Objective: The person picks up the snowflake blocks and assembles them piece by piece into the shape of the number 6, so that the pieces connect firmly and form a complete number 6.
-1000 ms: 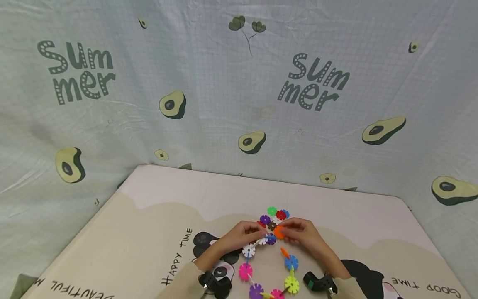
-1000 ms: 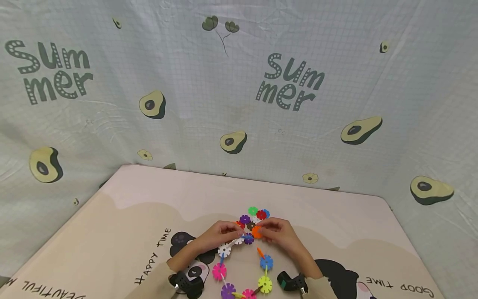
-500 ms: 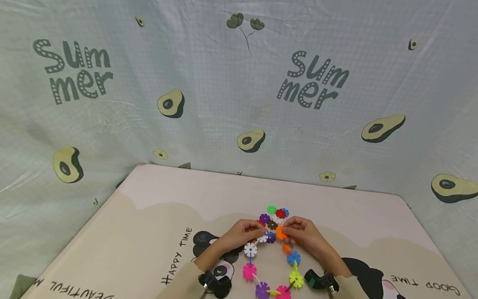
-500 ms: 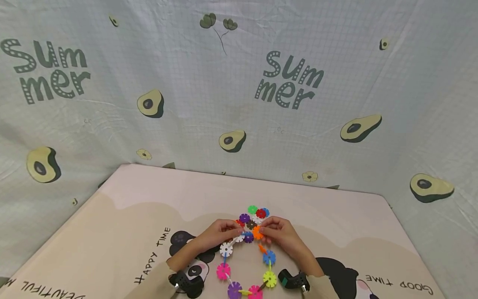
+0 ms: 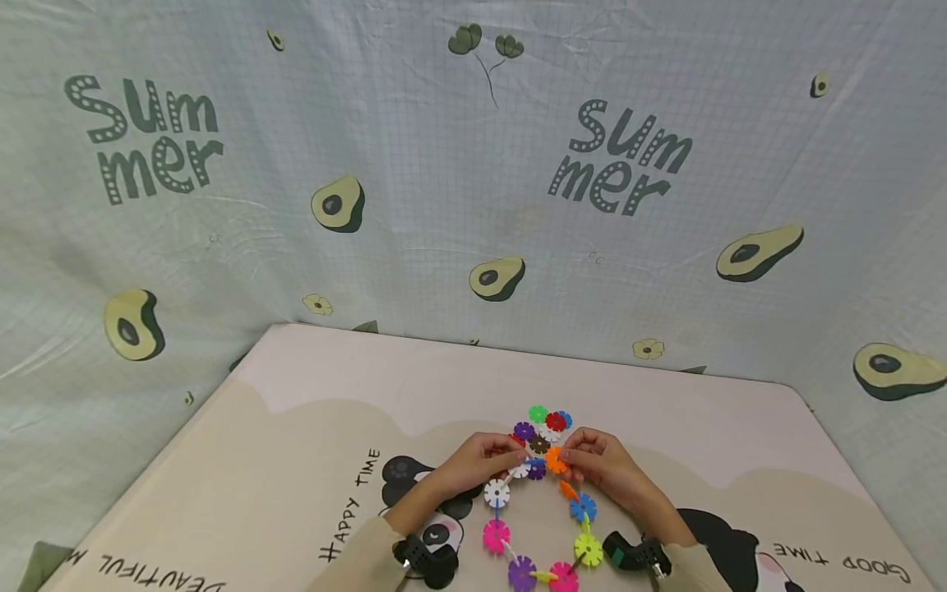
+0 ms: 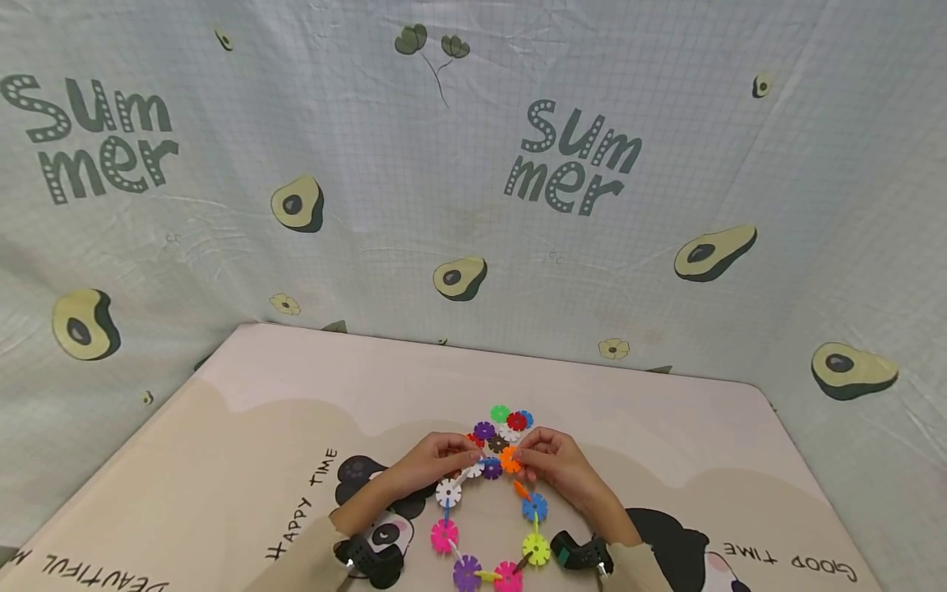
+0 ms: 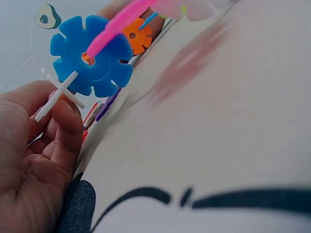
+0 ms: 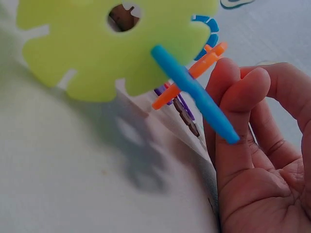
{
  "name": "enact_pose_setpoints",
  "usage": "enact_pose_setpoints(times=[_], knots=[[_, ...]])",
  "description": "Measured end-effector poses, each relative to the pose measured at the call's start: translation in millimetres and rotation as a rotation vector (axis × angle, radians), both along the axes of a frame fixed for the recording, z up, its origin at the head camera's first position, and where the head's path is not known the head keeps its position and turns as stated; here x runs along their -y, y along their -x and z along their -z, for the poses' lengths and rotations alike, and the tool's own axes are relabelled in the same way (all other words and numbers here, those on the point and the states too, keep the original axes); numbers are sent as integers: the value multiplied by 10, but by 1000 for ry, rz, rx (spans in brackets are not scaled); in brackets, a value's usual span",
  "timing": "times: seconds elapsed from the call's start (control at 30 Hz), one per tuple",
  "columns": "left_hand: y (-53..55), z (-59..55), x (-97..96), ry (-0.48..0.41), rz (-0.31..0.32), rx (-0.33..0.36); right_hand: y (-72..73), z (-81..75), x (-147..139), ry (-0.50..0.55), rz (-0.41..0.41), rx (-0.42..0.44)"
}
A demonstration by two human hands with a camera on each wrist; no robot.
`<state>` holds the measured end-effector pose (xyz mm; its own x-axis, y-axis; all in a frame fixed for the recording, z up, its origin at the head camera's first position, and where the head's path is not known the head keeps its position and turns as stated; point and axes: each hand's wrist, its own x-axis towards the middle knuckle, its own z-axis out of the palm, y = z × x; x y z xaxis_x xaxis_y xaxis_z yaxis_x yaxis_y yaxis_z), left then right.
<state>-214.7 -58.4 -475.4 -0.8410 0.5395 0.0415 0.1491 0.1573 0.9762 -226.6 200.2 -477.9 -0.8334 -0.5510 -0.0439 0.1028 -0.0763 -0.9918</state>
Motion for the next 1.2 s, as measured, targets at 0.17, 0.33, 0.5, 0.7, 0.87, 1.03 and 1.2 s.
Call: enact_pose_setpoints(times=[0.17,0.33,0.5,0.7,0.87,1.03,1.2], knots=[[-3,-4,-11,-1,-3,2,5,3,-9,24,-28,-2],[-8,13,-13,-1,-7,4,3,7,-8,41,-44,0],[-9,5,-9,-9,0,-8,-7,-4,17,14,-36,7],[4,11,-8,-9,14,-18,-23,-28,62,-36,15,38],[10,25,1,28,4,-37,-45,-46,104,-41,42,39],[1,12,-9,4,5,-33,-45,-36,113,-8,43,14],[-1,-1,-17,-30,29,20,-53,-22,128,-45,4,-51]])
